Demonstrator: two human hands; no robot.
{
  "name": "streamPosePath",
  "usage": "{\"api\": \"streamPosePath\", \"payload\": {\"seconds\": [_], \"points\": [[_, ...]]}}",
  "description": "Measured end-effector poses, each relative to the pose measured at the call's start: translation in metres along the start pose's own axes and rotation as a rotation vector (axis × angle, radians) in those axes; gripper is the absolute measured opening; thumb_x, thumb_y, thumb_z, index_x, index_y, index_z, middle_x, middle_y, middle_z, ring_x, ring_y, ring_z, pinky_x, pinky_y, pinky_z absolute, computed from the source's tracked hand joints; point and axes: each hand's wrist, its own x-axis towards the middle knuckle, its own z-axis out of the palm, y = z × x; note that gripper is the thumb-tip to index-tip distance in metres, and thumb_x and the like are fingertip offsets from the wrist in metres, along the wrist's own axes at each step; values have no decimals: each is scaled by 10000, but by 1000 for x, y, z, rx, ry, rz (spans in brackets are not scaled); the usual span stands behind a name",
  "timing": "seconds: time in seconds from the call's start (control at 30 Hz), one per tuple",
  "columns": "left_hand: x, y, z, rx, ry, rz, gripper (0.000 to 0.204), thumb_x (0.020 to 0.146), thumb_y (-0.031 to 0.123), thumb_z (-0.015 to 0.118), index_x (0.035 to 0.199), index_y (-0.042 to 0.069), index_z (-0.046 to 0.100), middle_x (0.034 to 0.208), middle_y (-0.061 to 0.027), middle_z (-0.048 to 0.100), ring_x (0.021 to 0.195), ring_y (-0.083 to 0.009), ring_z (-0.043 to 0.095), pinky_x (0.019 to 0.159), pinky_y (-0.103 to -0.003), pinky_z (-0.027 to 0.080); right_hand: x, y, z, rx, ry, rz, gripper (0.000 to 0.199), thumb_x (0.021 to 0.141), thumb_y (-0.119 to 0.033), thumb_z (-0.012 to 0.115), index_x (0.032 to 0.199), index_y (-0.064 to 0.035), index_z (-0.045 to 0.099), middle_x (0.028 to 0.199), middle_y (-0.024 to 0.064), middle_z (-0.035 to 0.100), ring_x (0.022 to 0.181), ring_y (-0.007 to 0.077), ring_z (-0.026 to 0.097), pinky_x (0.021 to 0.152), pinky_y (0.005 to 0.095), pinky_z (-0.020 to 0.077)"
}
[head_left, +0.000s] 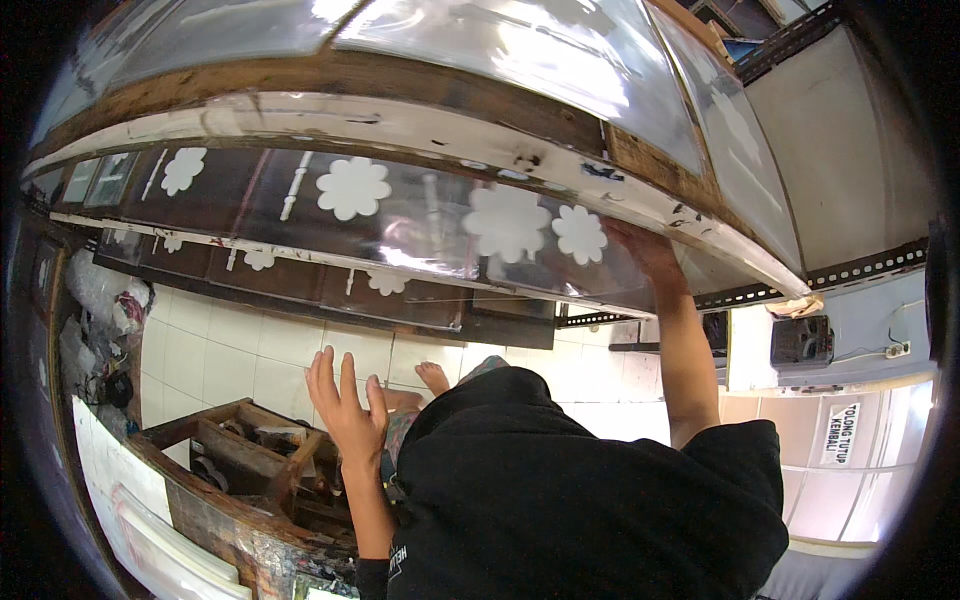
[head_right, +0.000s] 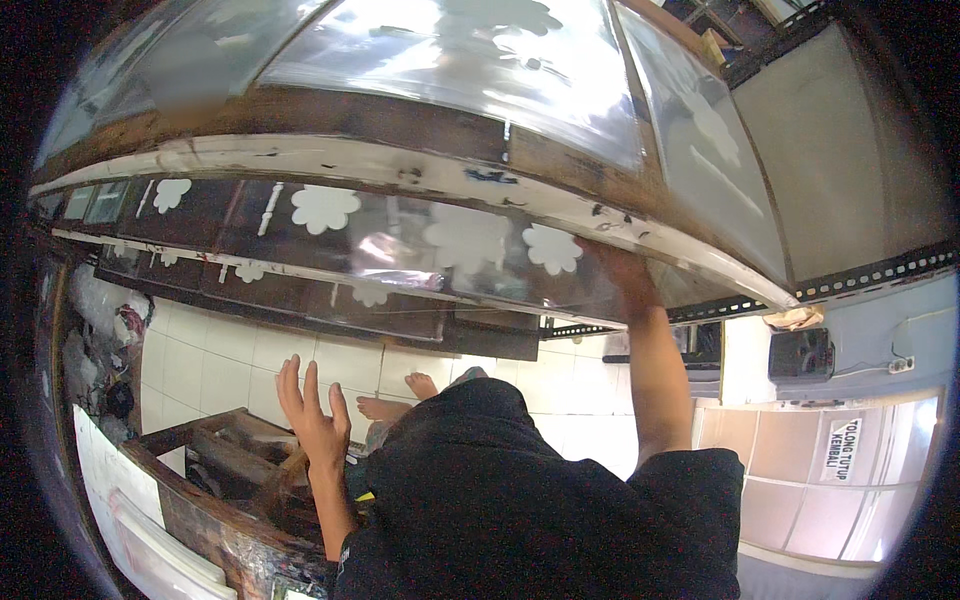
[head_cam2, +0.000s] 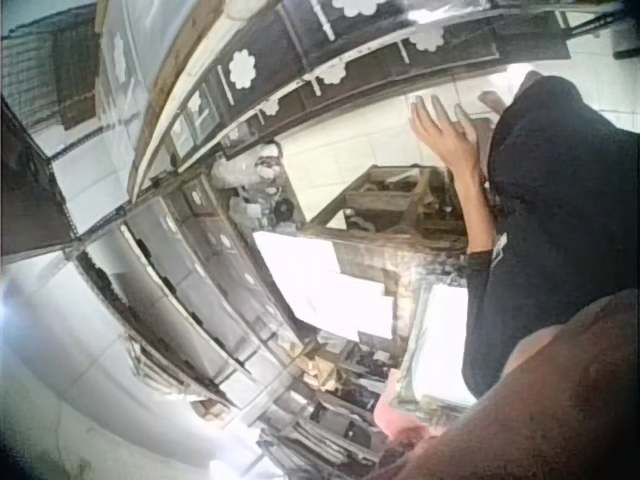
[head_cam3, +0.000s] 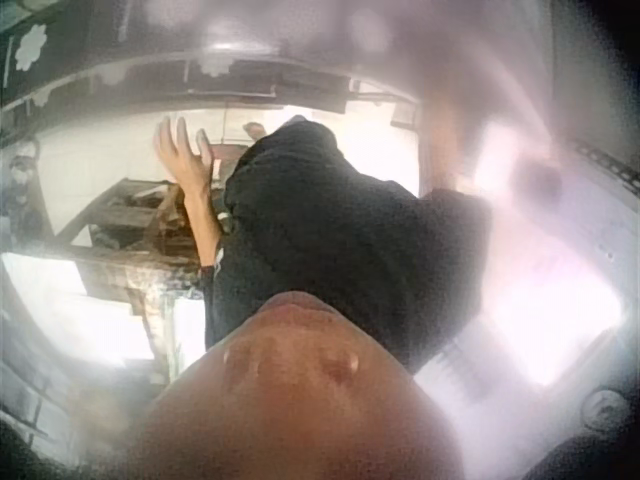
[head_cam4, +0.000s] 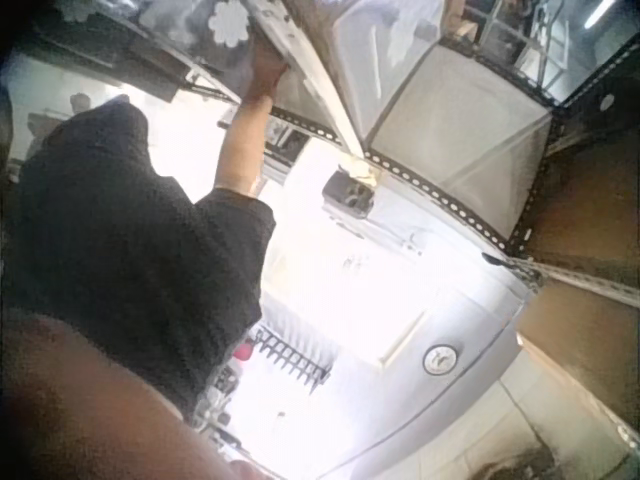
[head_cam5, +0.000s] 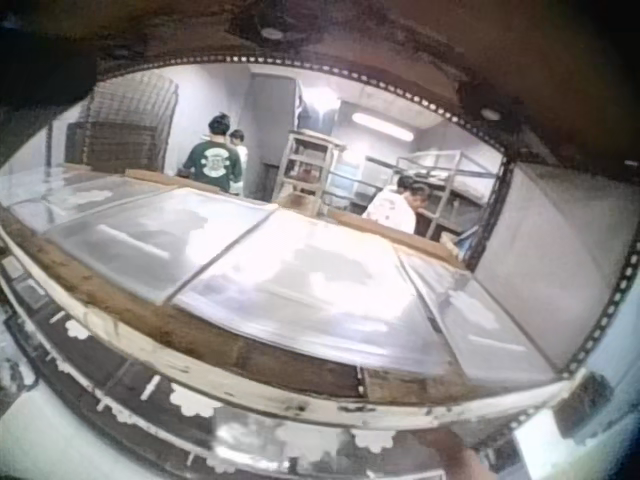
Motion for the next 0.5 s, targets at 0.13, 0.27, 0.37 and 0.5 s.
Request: {"api": "streamPosePath", "payload": {"seconds": [0.13,0.27,0.37,0.5], "points": [[-28,-12,40,-52,-127,-82,393,861,90,655,1231,-24,590,1376,-237,500,1290,-446,453,1089,-556,350,-31,-7,-68,-370,313,23,308,929,19,538,1235,-17,540,1180,140,625,1045,268,653,931,381,573],[-59,-16,72,-89,-239,-130,341,866,88,652,1178,-42,615,1343,-240,519,1260,-439,474,1064,-518,382,-44,-1,-115,-332,389,112,270,940,33,469,1190,-17,559,1113,115,619,1001,242,655,881,351,575],[-86,-18,92,-128,-288,-202,307,864,90,655,1142,-41,642,1308,-242,548,1218,-420,512,1037,-494,414,-43,5,-122,-389,424,124,263,937,46,438,1165,-4,559,1095,114,611,981,225,654,833,323,575],[-134,-40,123,-146,-433,-310,300,898,116,642,1164,-21,656,1299,-244,568,1216,-402,529,1036,-461,439,-48,2,-128,-487,409,151,271,934,52,417,1156,-8,560,1101,114,612,955,209,655,777,306,571]]}}
